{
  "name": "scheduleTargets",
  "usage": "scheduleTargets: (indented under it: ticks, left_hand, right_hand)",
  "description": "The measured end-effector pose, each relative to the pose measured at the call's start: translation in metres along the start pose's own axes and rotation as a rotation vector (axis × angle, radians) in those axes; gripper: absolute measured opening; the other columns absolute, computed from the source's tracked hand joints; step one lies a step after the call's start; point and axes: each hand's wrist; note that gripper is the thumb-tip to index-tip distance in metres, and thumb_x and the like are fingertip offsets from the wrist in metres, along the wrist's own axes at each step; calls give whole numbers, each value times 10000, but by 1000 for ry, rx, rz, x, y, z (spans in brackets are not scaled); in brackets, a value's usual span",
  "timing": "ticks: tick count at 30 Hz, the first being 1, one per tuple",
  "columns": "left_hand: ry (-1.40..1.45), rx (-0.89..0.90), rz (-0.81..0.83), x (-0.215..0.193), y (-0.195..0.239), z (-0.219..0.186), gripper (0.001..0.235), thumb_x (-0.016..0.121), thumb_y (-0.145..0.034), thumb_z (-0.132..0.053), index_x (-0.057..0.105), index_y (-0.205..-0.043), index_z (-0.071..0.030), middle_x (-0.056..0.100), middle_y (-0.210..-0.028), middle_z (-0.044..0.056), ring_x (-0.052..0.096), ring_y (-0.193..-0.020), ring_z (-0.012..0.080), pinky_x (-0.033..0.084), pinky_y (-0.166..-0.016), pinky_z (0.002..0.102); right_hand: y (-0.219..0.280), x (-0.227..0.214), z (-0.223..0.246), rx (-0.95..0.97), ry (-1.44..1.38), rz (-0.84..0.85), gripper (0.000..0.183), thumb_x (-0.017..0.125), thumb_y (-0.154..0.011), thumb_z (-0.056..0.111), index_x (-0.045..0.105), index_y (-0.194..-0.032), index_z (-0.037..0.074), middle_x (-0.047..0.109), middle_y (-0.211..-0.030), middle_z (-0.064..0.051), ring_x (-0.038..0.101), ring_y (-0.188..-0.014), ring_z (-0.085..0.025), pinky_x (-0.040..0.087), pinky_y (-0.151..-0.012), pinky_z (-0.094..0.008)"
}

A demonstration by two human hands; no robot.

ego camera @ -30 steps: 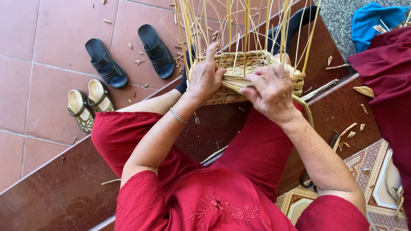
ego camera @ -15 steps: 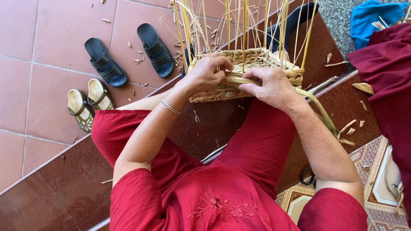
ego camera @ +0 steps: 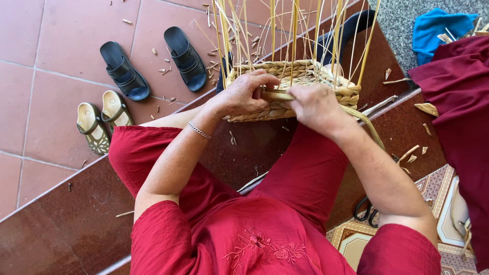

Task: The person weaves a basket using dried plant fibers, interlacing strands through vertical supports to form the basket's body. The person sits on the floor and works on the basket placed on their lap.

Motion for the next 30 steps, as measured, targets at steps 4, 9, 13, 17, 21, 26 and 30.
scheduleTargets:
  ticks: [4, 9, 13, 17, 21, 26, 30]
  left_hand:
    - [-110, 74, -71, 5, -1, -7, 418, 819, -772, -161, 691, -1165, -104, 628, -1024, 93, 658, -903, 262, 550, -800, 378]
    - [-247, 0, -124, 20, -6, -6, 440, 895, -771, -365, 677, -1049, -103, 600, -972, 123, 629, -935, 325, 508, -808, 445]
    - [-495, -18, -301, 50, -10, -6, 344, 798, -843, -302, 622, -1049, -90, 605, -1031, 132, 631, -990, 332, 507, -856, 463]
    - [-554, 177, -489, 55, -6, -2, 385, 660, -897, -88, 589, -1272, -38, 618, -1135, 127, 628, -1044, 340, 540, -883, 433]
    - [-424, 278, -559, 44, 4, 1, 243, 694, -925, -82, 574, -1135, -57, 605, -1179, 137, 643, -1071, 329, 552, -860, 410]
    - [-646, 415, -412, 36, 15, 1, 218, 659, -899, -45, 529, -1074, -50, 580, -1214, 158, 644, -1056, 310, 564, -856, 392]
    - [-622, 399, -361, 39, 12, 6, 195, 659, -918, -44, 509, -1043, -51, 612, -1109, 172, 648, -964, 314, 552, -796, 402]
  right_hand:
    - [-22, -22, 22, -302, 363, -246, 30, 697, -920, 42, 710, -939, 61, 658, -803, -77, 630, -786, -200, 546, -681, -349]
    - [-39, -43, 44, -290, 690, -79, 80, 705, -942, 108, 730, -878, 68, 683, -840, -78, 640, -888, -201, 541, -773, -329]
    - [-60, -61, 20, 297, 129, 499, 135, 719, -942, 267, 766, -988, 150, 707, -868, -96, 684, -862, -260, 534, -774, -408]
    - [-61, -61, -4, 408, -268, 456, 207, 736, -923, 289, 792, -1084, 171, 817, -930, -107, 762, -827, -194, 606, -779, -326]
    - [-40, -48, -14, -85, -328, 78, 331, 810, -872, 245, 745, -1155, 88, 750, -1009, -98, 684, -867, -154, 564, -755, -334]
    - [-30, -16, -15, -12, -203, -220, 215, 811, -938, 274, 718, -909, 83, 692, -814, -47, 666, -757, -168, 549, -676, -335]
    - [-34, 7, -19, -39, 139, -330, 307, 843, -958, 293, 667, -811, 88, 657, -705, -64, 639, -660, -181, 532, -623, -340]
Point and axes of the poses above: each hand's wrist, its own y-axis away from the middle knuckle, its own x-axis out of the palm, z = x × y
